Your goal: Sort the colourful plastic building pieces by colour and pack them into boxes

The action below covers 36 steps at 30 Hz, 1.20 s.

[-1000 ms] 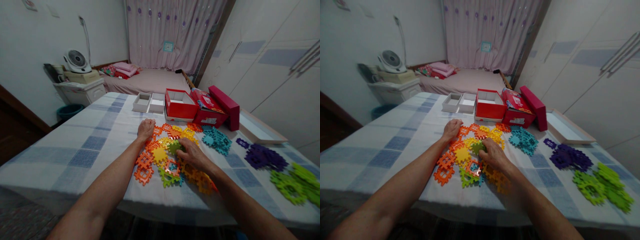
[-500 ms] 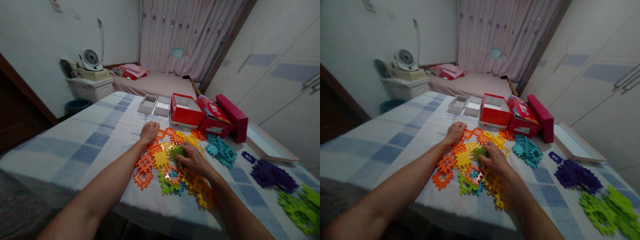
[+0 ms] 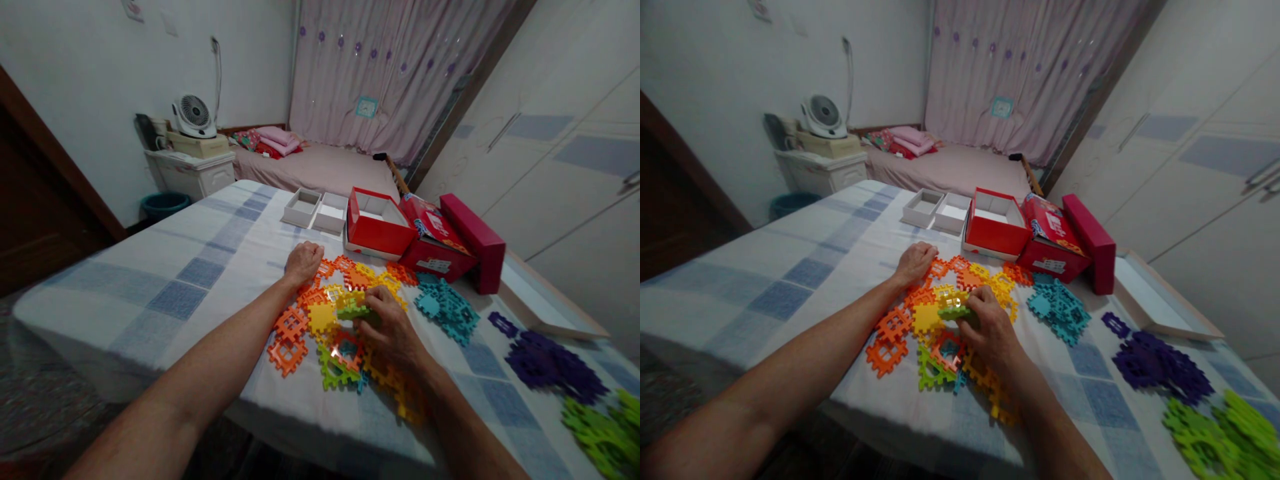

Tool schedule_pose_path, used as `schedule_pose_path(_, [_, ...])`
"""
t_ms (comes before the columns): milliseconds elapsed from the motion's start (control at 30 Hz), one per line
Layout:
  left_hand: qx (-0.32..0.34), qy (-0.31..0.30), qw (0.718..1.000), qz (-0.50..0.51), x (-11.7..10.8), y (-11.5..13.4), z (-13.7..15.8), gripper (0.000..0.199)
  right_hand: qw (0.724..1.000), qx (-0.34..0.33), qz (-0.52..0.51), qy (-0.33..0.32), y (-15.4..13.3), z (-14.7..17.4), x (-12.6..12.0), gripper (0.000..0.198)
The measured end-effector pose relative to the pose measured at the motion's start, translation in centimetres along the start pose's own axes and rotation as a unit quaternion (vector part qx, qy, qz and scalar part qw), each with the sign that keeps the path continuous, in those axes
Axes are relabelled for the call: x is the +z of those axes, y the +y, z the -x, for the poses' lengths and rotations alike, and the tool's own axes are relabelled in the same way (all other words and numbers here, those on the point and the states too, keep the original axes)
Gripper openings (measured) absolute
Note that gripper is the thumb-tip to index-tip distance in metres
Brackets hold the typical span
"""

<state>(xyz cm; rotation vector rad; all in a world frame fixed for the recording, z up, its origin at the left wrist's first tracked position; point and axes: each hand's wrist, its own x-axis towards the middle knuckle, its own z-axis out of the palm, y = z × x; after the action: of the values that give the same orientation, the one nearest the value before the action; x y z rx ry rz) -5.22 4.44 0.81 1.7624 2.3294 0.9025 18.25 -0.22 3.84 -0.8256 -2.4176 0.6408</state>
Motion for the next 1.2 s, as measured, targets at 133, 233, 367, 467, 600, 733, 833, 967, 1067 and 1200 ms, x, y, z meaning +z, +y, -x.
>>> schedule_pose_path(133, [0.001,-0.004,1.000,-0.005,-0.1,0.1,0.0,0.041,0.997,0.024,-0.060,0.051,-0.5,-0.5,0.0,0.003])
schedule_pose_path(233, [0.002,-0.006,1.000,-0.008,-0.2,0.2,0.1,0.042,0.996,0.031,-0.076,0.021,-0.2,-0.7,0.2,0.011])
schedule_pose_path(367, [0.003,-0.011,1.000,-0.010,-0.1,0.2,0.0,0.043,0.993,0.103,-0.053,0.025,0.9,-0.6,0.4,0.021])
schedule_pose_path(467, [0.000,-0.011,1.000,-0.011,-0.1,0.2,0.0,0.043,0.987,0.155,-0.020,0.042,1.6,-0.5,0.6,0.021])
schedule_pose_path(600, [-0.001,-0.008,1.000,-0.014,0.0,0.1,0.0,0.042,0.986,0.159,0.029,0.046,1.7,-0.7,1.1,0.029])
schedule_pose_path(733, [0.002,-0.006,1.000,-0.016,0.1,0.1,0.0,0.042,0.988,0.144,0.064,0.012,1.5,-1.2,1.3,0.033])
schedule_pose_path(833, [0.005,-0.005,1.000,-0.018,0.1,0.1,0.0,0.042,0.990,0.126,0.066,-0.007,1.6,-1.3,1.3,0.035])
schedule_pose_path(967, [0.006,-0.006,1.000,-0.018,0.1,0.1,0.0,0.041,0.989,0.119,0.089,0.002,1.4,-1.2,1.4,0.024])
schedule_pose_path(1067, [0.007,-0.006,1.000,-0.017,0.2,0.0,0.0,0.041,0.985,0.125,0.119,-0.004,0.9,-1.0,1.6,0.008])
schedule_pose_path(1200, [0.011,-0.005,1.000,-0.017,0.3,-0.1,0.0,0.042,0.983,0.113,0.147,0.000,0.4,-0.7,1.8,0.005])
